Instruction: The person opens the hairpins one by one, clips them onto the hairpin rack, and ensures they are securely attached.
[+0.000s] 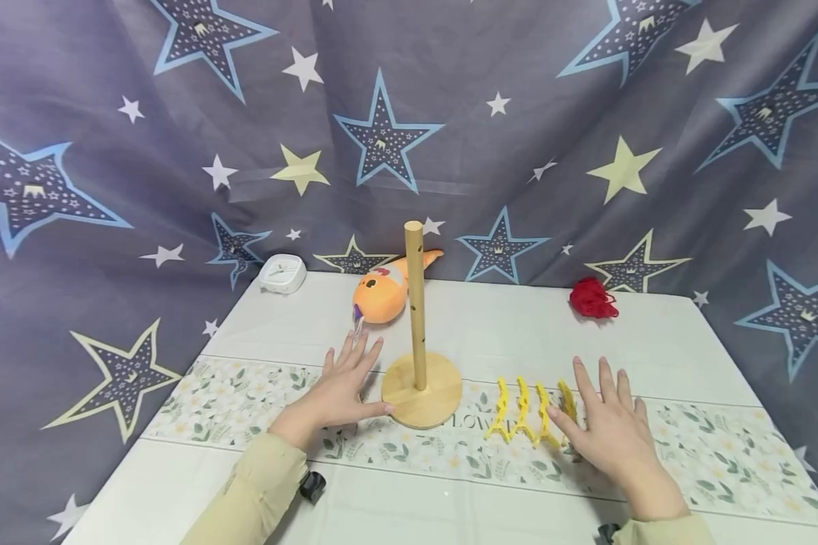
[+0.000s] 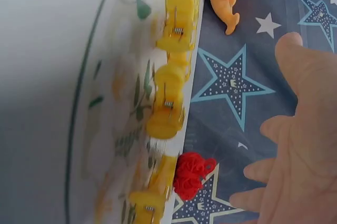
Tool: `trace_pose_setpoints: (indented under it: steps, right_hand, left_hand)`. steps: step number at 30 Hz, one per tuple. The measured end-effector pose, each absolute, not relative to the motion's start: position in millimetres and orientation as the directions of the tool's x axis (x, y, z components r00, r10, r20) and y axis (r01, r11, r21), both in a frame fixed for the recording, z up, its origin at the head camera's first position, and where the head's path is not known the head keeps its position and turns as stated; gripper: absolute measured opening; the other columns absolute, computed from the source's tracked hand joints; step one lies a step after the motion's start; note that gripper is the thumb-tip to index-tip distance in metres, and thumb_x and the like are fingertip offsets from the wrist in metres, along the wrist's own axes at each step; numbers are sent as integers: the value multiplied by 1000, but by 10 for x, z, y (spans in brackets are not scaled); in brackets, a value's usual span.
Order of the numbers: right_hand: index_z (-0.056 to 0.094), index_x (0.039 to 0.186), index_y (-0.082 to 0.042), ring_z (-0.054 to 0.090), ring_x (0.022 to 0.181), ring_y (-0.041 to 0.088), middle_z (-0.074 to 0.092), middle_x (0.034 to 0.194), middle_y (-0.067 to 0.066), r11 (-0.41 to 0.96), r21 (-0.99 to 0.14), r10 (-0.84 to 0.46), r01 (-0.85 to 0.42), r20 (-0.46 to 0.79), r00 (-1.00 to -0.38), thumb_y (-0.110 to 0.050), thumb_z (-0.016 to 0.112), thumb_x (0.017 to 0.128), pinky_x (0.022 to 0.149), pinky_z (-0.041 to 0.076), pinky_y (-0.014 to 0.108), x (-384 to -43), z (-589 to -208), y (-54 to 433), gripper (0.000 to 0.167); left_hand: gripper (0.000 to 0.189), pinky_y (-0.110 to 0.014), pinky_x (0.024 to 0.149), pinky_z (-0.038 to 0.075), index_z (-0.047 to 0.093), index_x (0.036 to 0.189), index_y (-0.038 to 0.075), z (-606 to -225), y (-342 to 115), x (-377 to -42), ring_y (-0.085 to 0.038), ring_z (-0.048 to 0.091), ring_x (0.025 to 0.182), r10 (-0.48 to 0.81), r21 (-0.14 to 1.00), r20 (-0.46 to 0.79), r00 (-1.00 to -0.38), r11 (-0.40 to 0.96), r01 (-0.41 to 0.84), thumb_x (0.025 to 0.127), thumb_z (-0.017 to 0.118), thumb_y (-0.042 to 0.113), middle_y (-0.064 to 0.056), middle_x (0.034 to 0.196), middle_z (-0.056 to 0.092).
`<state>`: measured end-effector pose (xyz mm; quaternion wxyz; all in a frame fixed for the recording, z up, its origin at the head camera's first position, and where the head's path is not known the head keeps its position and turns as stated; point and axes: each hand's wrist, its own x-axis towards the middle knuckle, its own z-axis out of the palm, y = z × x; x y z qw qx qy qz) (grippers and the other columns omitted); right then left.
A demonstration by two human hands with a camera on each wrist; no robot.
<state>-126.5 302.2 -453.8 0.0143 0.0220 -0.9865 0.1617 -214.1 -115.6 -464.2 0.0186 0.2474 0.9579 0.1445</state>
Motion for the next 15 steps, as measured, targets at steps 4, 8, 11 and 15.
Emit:
trace_pose_setpoints:
  steps: [4,8,11,15]
  right_hand:
    - [4,158,-14,7,133,66,3,154,38,946,-316,-56,-66,43,-998,-60,49,95,94,16,83,-1238,-4546,3087,90]
    - [7,157,-9,19,127,69,14,149,43,952,-297,-56,-70,53,-997,-57,50,95,93,23,81,-1207,-4569,3162,90]
    - [8,157,-5,28,122,68,25,143,44,957,-285,-43,-54,47,-998,-57,52,95,89,30,80,-1177,-4579,3218,92]
    - [12,154,2,39,115,66,35,136,44,964,-265,-18,-17,-2,-1000,-62,53,92,83,38,76,-1155,-4582,3289,98]
  left_hand:
    - [113,-66,113,3,12,158,14,-4668,-1099,-2178,-37,-2,148,511,295,-3,-859,822,488,76,65,72,-17,162,5]
    - [115,-64,115,4,15,157,12,-4704,-1051,-2217,-31,-1,149,534,287,-46,-844,816,501,74,65,73,-13,162,7]
    - [119,-61,116,5,16,156,8,-4707,-1015,-2239,-29,1,149,549,308,-61,-834,805,508,72,69,72,-13,162,10]
    - [123,-57,117,8,18,155,2,-4685,-972,-2254,-31,5,149,566,356,-83,-820,785,506,69,74,69,-18,161,14]
